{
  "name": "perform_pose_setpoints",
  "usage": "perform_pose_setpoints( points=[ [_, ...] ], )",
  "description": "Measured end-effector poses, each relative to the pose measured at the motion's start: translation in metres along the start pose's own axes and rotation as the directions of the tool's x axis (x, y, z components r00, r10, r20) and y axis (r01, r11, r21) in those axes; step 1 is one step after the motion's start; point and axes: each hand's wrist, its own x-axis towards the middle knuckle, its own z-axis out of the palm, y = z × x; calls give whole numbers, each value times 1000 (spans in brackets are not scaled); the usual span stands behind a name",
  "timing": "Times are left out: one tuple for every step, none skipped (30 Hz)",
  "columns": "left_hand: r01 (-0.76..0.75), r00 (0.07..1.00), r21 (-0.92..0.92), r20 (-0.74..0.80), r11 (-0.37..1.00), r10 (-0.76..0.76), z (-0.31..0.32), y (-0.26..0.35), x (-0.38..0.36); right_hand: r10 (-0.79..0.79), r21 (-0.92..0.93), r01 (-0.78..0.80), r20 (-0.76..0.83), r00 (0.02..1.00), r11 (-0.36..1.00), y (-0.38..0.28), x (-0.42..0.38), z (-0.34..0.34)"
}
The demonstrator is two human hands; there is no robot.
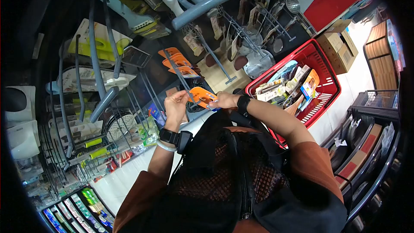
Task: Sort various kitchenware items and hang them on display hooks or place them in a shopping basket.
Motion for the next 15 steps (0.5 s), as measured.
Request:
perform_pose_setpoints(
  points=[
    [58, 998, -24, -32, 998, -59, 2, -2, 3, -4, 38, 5, -6, 1000, 999, -1, 1, -2],
    [114, 991, -51, -63, 992, -117, 4, -6, 6, -3, 43, 4, -11, 1000, 999, -2, 3, -3],
    [111, 992, -48, -56, 993, -113, 5, -9, 9, -52, 71, 57, -73, 996, 996, -4, 4, -4],
    [89, 993, -55, -78, 994, -94, 5, -13, 12, -97, 97, 110, -136, 986, 989, -6, 5, -4],
    [68, 992, -64, -101, 996, -75, 6, -11, 13, -138, 117, 163, -198, 970, 980, -6, 6, -3],
    [74, 992, -8, -102, 997, -75, 5, -9, 16, -199, 54, 221, -270, 942, 974, -6, 6, -3],
    [72, 993, -9, -96, 997, -72, 5, -6, 19, -195, 56, 218, -275, 942, 974, -6, 4, -3],
    [49, 992, 46, -118, 998, -44, 5, 1, 23, -224, 9, 244, -366, 903, 970, -2, 5, 1],
    [28, 990, 101, -141, 994, -14, 6, 8, 25, -256, -41, 266, -451, 855, 963, 0, 7, 3],
    [65, 988, 132, -149, 989, -45, 5, 16, 26, -305, 1, 330, -377, 875, 944, 8, 10, 1],
    [36, 989, 101, -144, 994, -22, 3, 4, 34, -195, 109, 237, -302, 933, 965, -12, -22, -17],
    [-29, 990, 207, -126, 978, 56, -3, -21, 45, -195, 219, 254, -261, 946, 942, -4, -24, -16],
    [-100, 987, 300, -88, 949, 132, -8, -41, 55, -185, 330, 254, -227, 956, 909, 8, -30, -15],
    [-150, 976, 321, -105, 935, 193, -9, -40, 56, -203, 348, 288, -262, 944, 892, 12, -50, -22],
    [-203, 960, 336, -118, 919, 256, -8, -32, 55, -220, 394, 355, -349, 911, 848, 25, -61, -21]
  ],
)
